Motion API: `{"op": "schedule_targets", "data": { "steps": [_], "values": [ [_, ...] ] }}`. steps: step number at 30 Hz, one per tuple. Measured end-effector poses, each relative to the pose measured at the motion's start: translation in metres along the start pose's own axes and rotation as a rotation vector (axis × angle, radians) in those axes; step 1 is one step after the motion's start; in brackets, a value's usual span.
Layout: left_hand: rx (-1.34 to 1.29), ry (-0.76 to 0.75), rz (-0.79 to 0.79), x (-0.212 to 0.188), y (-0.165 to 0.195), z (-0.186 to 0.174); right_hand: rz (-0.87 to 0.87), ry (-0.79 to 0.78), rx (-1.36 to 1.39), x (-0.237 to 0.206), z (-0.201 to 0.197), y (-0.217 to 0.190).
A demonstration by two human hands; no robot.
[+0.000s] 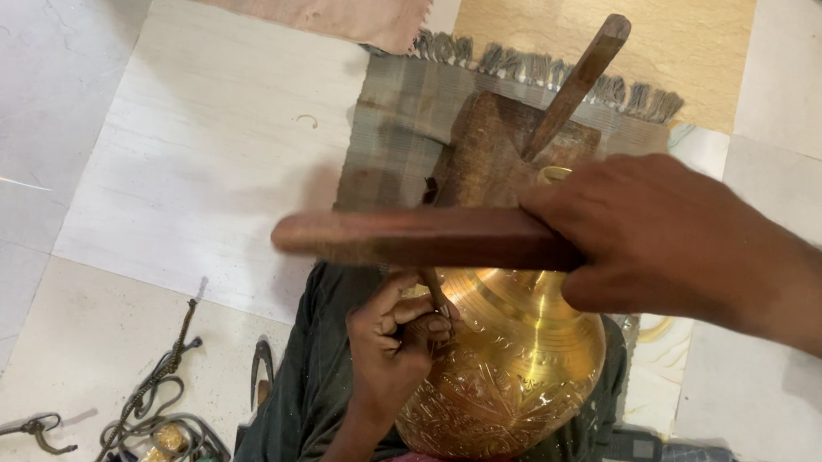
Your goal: The person uses a chisel and wooden mallet to engrave a decorative pattern into a brass vase. They repeatedly strike the chisel to create fine lines and shapes on the vase's surface.
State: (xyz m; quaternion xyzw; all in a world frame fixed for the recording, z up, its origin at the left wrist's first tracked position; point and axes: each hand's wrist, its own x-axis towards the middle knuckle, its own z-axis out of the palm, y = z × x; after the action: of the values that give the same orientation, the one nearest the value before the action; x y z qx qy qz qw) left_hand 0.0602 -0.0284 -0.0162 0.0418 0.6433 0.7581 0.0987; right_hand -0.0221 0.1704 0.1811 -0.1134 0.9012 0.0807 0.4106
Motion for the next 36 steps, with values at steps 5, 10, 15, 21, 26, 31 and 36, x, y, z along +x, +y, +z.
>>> {"op": "schedule_targets", "data": {
  "steps": [5, 10, 15, 21, 26, 31, 36],
  "values": [
    [0.011, 0.002, 0.077, 0.001, -0.003, -0.001, -0.017, 0.097, 0.191, 0.005, 0.006, 0.005],
    [0.004, -0.056, 0.129, 0.001, -0.007, -0.004, 0.071, 0.0, 0.337, 0.008, 0.017, 0.009],
    [0.03, -0.092, 0.21, 0.004, -0.011, -0.008, -0.05, 0.055, 0.232, 0.006, 0.02, 0.01],
    [0.059, -0.11, 0.195, 0.007, -0.017, -0.01, 0.108, -0.08, 0.107, 0.006, 0.017, 0.014],
    [0.017, -0.129, 0.223, 0.011, -0.016, -0.009, 0.036, 0.047, 0.158, 0.01, 0.023, 0.02],
    [-0.119, -0.053, 0.0, 0.008, -0.008, -0.005, -0.003, 0.121, 0.505, 0.011, 0.018, 0.027],
    [-0.121, -0.097, -0.051, 0.014, -0.007, -0.009, 0.16, 0.014, 0.209, 0.011, 0.025, 0.023]
  ]
}}
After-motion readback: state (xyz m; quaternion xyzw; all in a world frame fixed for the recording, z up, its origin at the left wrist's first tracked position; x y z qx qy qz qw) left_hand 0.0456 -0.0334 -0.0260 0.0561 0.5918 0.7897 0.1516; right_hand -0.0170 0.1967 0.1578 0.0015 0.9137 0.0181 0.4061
